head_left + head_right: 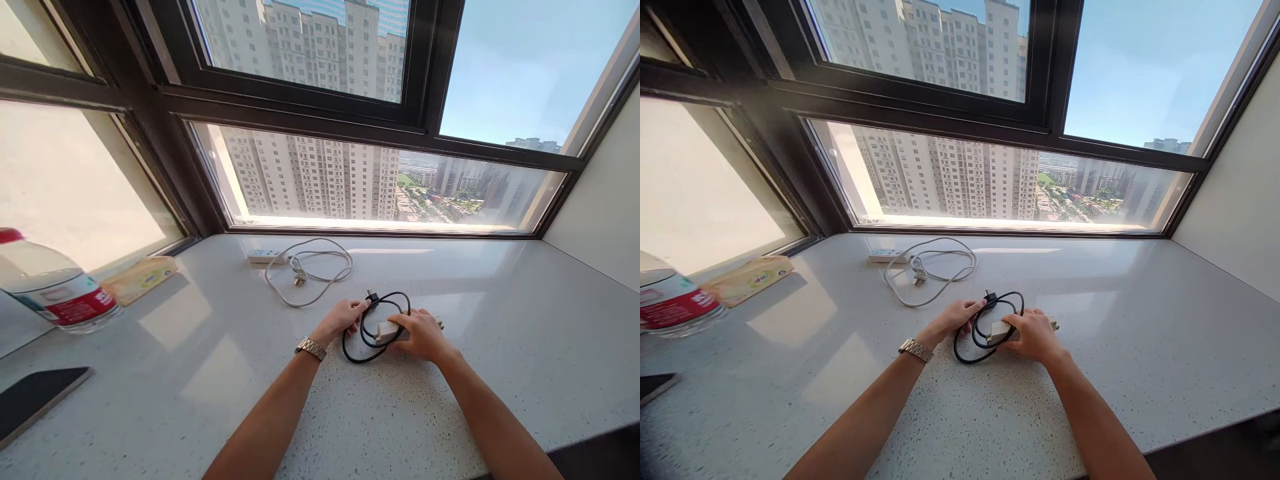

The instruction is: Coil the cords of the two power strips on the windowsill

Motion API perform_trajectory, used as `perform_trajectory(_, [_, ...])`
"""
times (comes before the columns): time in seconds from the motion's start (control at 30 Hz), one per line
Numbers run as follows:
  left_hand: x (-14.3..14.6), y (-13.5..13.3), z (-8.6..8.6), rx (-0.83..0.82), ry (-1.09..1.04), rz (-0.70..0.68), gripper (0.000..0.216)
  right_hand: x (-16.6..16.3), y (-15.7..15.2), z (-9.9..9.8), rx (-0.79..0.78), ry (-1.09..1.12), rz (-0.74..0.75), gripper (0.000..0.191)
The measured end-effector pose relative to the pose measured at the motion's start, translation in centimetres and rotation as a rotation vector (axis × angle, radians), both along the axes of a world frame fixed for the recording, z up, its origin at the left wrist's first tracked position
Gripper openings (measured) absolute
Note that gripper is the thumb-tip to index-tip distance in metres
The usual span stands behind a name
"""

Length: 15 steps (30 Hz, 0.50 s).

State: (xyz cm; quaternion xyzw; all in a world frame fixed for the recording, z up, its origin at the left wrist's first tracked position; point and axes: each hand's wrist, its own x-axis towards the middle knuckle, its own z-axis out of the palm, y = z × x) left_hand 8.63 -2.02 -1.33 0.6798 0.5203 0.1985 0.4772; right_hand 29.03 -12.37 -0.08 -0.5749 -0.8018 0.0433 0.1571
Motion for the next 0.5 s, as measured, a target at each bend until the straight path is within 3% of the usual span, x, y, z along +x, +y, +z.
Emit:
perform_trajectory(0.2, [-0.5,0.5,-0.1,-0.008,0.025,0.086,0.061,3.8,1.3,-1.1,0.090,-0.046,-0.297,0.045])
perform_trajectory(0.5, [-0.7,-0.7,1.4,-0.035,0.045,0.073,0.053,17.2,0.8,-1.0,-0.005,-0.104,-0.937,0.057])
